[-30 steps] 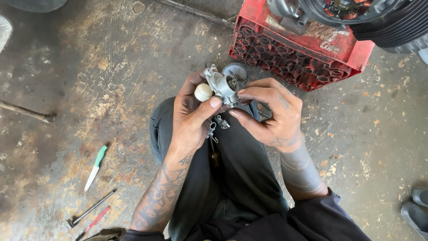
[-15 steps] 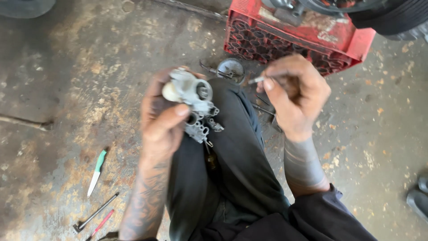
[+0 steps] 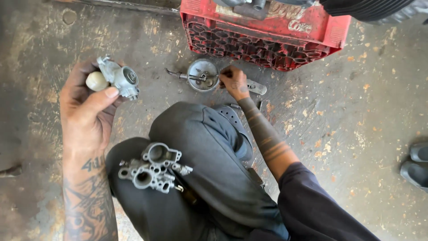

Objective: The person assembles a carburetor by hand, attaching a float bowl and inserting a float pin. They then use a screwdriver to tighten a screw on the carburetor body.

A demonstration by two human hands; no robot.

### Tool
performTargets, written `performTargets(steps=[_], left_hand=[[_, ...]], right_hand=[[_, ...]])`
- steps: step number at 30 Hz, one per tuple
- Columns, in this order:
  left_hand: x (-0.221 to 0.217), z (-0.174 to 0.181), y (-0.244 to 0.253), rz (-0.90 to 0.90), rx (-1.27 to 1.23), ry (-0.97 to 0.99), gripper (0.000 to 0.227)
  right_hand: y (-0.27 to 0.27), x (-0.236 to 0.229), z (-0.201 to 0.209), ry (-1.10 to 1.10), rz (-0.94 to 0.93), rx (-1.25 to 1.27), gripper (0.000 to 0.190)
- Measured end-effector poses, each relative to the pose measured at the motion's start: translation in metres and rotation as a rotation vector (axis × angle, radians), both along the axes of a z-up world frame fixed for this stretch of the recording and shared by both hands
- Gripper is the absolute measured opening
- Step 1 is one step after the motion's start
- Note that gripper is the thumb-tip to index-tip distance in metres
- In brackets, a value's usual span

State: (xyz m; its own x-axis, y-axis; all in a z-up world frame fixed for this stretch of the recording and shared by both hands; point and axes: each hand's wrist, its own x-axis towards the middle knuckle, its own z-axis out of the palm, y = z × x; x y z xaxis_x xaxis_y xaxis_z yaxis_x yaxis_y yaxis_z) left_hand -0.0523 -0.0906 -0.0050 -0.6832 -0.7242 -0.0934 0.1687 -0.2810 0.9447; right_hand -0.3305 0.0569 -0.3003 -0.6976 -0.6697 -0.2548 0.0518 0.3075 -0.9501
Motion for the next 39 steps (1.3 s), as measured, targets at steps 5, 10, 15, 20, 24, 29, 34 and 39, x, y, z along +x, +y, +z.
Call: performTargets(steps=[5, 10, 15, 20, 24, 29, 34, 39], left_hand=[[-0.012, -0.016, -0.009, -0.006, 0.013, -0.043, 0.050], [-0.015, -0.018, -0.009, -0.003, 0.024, -0.037, 0.053], [-0.018, -0.008, -0.003, -0.064, -0.175, -0.117, 0.050], [-0.013, 0.010, 0.014, -0.059, -0.241, -0.121, 0.052], [-0.004, 0.033, 0.037, -0.081, -0.321, -0.062, 0.054], [0.017, 0.071, 0.076, -0.056, -0.463, -0.054, 0.053], [0.037, 0.093, 0.110, 0.109, -0.733, -0.179, 0.058], [0.057, 0.095, 0.136, 0.250, -0.885, -0.285, 0.058]], right_hand=[[-0.016, -0.006, -0.099, 0.257, 0.040, 0.135, 0.017], [-0.023, -0.002, -0.093, 0.123, 0.054, 0.128, 0.010], [-0.024, -0.005, -0.073, 0.194, 0.088, 0.117, 0.013], [-0.028, 0.019, 0.081, 0.189, 0.098, -0.155, 0.011], [-0.007, 0.062, 0.231, 0.036, 0.245, -0.510, 0.011], [0.030, 0.114, 0.325, 0.003, 0.443, -0.676, 0.033], [0.043, 0.146, 0.345, 0.026, 0.541, -0.664, 0.037], [0.051, 0.164, 0.341, -0.087, 0.611, -0.685, 0.044]])
